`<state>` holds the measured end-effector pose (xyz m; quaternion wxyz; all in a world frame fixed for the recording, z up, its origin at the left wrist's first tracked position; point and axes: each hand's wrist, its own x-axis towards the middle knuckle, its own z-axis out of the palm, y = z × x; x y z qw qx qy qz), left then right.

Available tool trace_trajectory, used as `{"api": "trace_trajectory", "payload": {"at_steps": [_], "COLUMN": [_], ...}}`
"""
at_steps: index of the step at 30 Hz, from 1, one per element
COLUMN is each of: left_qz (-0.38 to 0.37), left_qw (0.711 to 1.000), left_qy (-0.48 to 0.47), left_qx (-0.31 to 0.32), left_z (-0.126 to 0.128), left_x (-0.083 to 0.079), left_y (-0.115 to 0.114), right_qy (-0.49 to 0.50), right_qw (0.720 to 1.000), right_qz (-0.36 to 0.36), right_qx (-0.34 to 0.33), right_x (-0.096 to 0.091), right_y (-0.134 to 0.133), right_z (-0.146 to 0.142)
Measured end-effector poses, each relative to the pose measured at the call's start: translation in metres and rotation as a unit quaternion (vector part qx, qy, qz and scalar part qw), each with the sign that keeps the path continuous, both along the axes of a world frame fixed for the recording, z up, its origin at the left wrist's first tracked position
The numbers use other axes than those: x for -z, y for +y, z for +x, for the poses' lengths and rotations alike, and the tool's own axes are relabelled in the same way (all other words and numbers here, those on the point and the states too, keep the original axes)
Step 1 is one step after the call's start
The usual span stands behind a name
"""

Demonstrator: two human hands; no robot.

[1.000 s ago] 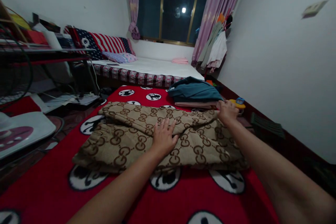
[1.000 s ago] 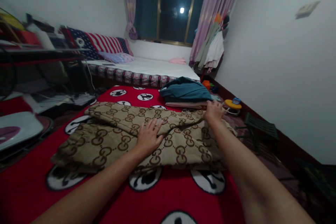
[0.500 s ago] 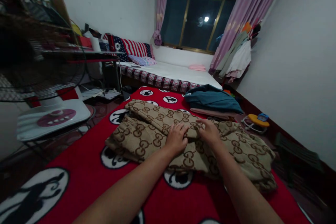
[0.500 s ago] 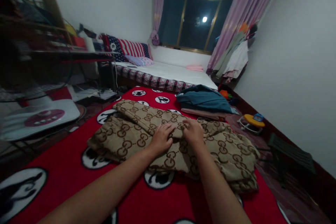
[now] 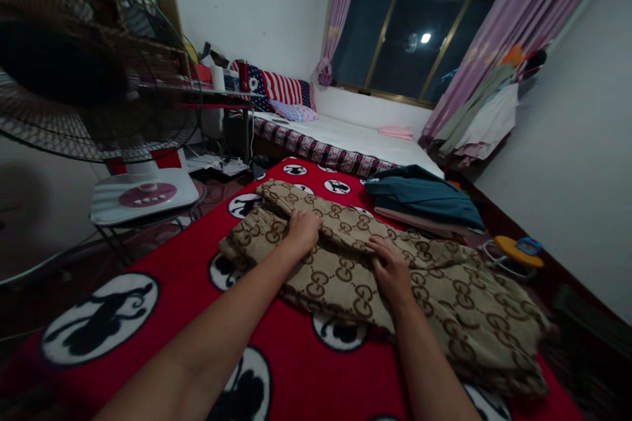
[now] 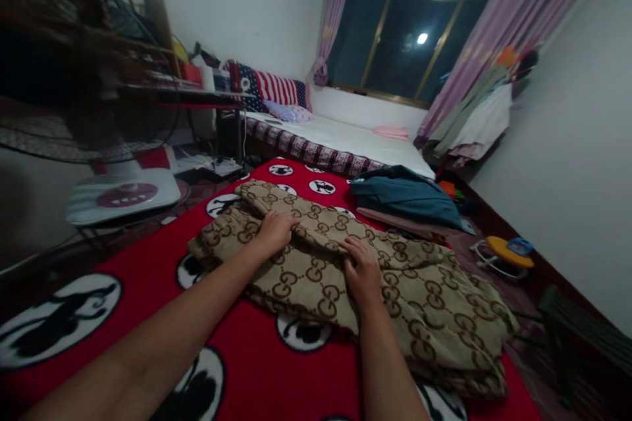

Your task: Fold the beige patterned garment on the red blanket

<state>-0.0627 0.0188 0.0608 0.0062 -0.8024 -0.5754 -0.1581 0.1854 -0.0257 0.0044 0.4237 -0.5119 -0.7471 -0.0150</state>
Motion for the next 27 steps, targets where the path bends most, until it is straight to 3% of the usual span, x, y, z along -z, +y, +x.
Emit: {"api": "trace_trajectory", "payload": {"at_steps": [4,8,11,14,17,19,22,25,27], "left_qz": [0.015,-0.062,-0.126,-0.136,-0.051,-0.010,-0.042,-0.059,-0.051], "left_qw": [1.000,0.994,0.984,0.986,0.997,0.998,0.994,0.991,0.991], "left_qy": [0.008,0.064,0.073,0.010,-0.050,-0.042,-0.009,-0.003,-0.004], "left_qx": [0.026,0.067,0.105,0.100,0.027,-0.035,-0.097,-0.117,-0.122], "left_z": [0.012,0.023,0.024,0.016,0.003,-0.007,-0.017,-0.018,-0.016], "left_x": [-0.017,-0.032,-0.036,-0.036,-0.027,-0.013,0.013,0.030,0.035], "left_y": [-0.012,-0.028,-0.030,-0.020,-0.004,0.007,0.021,0.027,0.029], "right_qy": [0.093,0.193,0.188,0.137,0.095,0.088,0.096,0.187,0.304], "right_qw": [0.991,0.970,0.970,0.976,0.973,0.966,0.964,0.960,0.935], "right_qz": [0.065,0.094,0.062,0.050,0.015,-0.027,-0.076,-0.097,-0.113], "right_qx": [0.065,0.117,0.141,0.161,0.212,0.242,0.236,0.185,0.144], "right_x": [-0.002,-0.002,-0.002,-0.004,-0.003,-0.001,0.001,-0.001,-0.003], "right_y": [-0.002,-0.004,-0.005,-0.006,-0.005,-0.004,-0.002,0.001,0.002], "right_z": [0.004,0.010,0.012,0.011,0.011,0.011,0.014,0.024,0.036]}}
